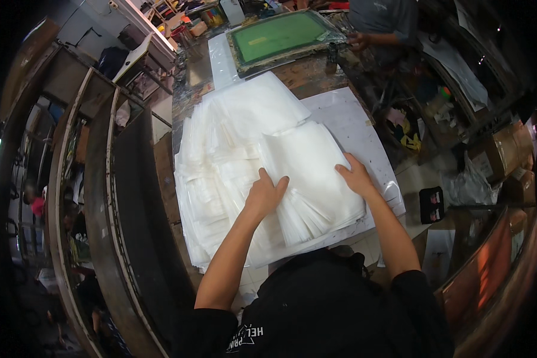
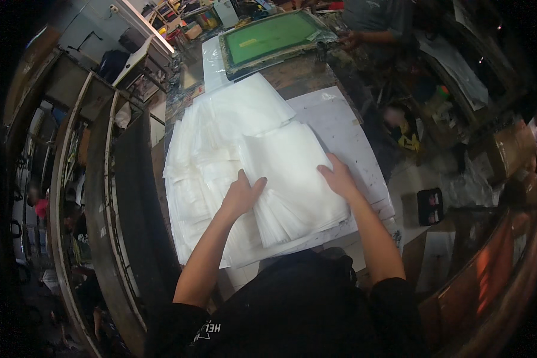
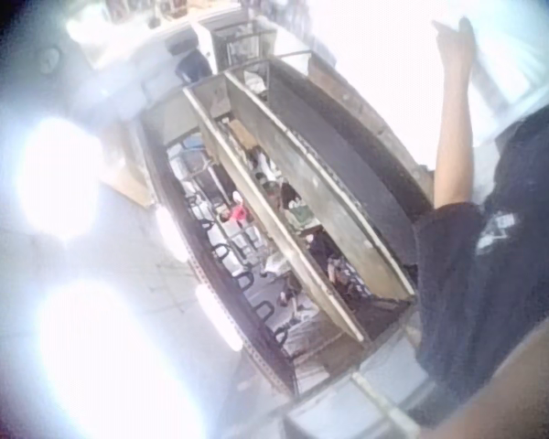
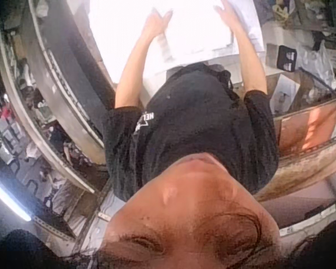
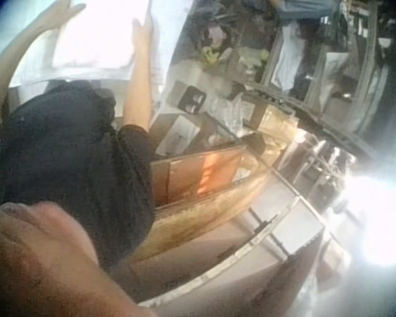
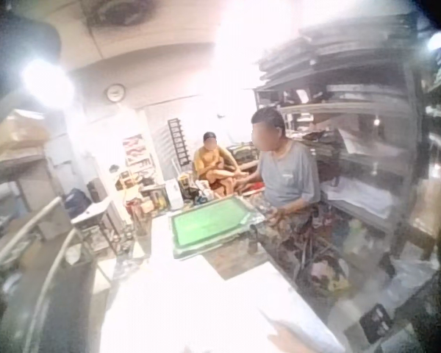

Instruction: The person sits on the floor and repeatedly folds stacks of white tissue paper by hand. They place the folded stacks into clear plastic bags and set them aside, repeating the process with new stacks throughout the clip.

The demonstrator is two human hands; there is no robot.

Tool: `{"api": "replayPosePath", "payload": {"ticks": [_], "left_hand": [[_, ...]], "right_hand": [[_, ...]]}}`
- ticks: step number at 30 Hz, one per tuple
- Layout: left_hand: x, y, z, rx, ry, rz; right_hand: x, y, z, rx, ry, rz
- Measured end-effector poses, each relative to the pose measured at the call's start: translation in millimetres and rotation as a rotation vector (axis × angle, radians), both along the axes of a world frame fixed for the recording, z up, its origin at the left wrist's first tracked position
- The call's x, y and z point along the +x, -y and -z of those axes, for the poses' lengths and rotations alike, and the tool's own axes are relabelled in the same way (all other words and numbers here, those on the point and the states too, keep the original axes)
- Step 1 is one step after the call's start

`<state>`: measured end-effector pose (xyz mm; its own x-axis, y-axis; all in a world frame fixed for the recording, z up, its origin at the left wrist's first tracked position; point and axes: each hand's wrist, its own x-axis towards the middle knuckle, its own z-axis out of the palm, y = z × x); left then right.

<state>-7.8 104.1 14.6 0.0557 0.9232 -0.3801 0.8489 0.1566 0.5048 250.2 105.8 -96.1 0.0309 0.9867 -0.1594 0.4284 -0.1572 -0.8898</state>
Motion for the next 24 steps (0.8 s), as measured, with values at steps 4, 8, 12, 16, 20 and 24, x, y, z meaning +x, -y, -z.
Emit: {"api": "replayPosePath", "payload": {"ticks": [4, 8, 12, 16, 20, 24], "left_hand": [[14.9, 0.8, -28.2, -0.038, -0.258, 0.009], [23.0, -0.1, -35.7, 0.481, -0.303, 0.246], [17.7, -19.1, -2.2, 0.657, -0.468, 0.584], [3.8, -36.1, 34.2, 0.433, -0.555, 0.594], [-1.3, -41.0, 44.8, 0.492, -0.495, 0.588], [-6.7, -45.3, 51.3, 0.613, -0.418, 0.537]], "right_hand": [[-20.9, 5.8, -21.9, 0.085, 0.293, 0.008], [-25.4, 11.8, -19.5, 0.201, 0.418, 0.041], [-35.9, 11.2, -37.7, 0.119, 0.548, 0.019], [-41.3, 23.9, -40.1, 0.426, 0.792, -0.059], [-48.6, 36.6, -20.5, 0.408, 0.765, -0.223], [-52.9, 36.8, -19.7, 0.378, 0.767, -0.221]]}}
